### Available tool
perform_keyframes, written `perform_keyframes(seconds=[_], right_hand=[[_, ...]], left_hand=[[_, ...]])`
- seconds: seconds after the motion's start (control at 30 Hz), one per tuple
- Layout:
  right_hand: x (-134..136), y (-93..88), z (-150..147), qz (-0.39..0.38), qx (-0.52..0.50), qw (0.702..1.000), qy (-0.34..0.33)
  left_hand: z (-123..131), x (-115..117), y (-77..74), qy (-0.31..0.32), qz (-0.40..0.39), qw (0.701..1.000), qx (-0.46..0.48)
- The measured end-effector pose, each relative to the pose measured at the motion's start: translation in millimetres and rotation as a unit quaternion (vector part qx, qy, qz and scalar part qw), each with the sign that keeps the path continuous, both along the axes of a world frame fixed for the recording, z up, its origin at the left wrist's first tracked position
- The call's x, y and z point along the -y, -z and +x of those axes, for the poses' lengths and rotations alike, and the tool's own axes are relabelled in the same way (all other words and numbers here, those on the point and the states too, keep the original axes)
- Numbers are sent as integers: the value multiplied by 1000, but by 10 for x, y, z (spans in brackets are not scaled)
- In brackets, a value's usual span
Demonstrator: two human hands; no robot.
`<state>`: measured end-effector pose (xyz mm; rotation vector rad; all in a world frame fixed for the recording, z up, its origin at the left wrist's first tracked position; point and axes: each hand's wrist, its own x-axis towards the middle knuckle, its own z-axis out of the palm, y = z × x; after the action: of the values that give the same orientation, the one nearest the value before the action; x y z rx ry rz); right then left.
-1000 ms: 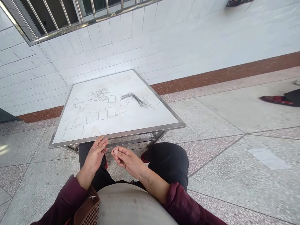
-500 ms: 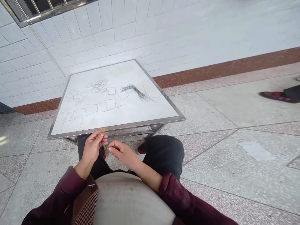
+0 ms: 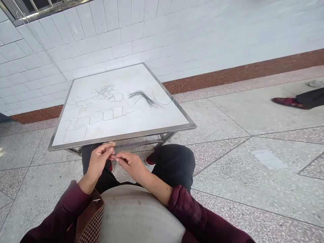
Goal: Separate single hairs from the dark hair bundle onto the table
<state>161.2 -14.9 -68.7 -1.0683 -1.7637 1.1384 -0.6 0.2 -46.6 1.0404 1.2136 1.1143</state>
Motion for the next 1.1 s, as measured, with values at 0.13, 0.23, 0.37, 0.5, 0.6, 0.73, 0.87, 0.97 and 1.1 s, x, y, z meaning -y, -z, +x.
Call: perform_keyframes(seconds=[0.13, 0.23, 0.37, 0.5, 0.6, 0.73, 0.87, 0.97, 1.1], right_hand=[[6, -5, 4, 6, 18, 1000, -5], [1, 20, 14, 17, 35, 999, -20], [-29, 101, 52, 64, 80, 993, -50], [-70, 184, 113, 162, 136, 974, -80], [-104, 193, 154, 241, 157, 951, -112], [-153, 133, 188, 331, 188, 909, -168], [-183, 62, 217, 351, 204, 897, -176], [-187, 36, 243, 329, 195, 915, -131], [-178, 21, 260, 315, 189, 924, -111]], left_hand=[[-9, 6, -10, 6, 0, 999, -54], [-14, 16, -15, 11, 5, 996, -90], [-37, 24, 13, 29, 19, 989, -141], [-65, 27, 81, 64, 43, 975, -209], [-56, 40, 116, 82, 60, 963, -250], [-11, 70, 117, 99, 75, 954, -271], [19, 84, 117, 90, 90, 960, -249], [22, 79, 122, 70, 88, 971, -211], [26, 73, 93, 76, 56, 982, -162]])
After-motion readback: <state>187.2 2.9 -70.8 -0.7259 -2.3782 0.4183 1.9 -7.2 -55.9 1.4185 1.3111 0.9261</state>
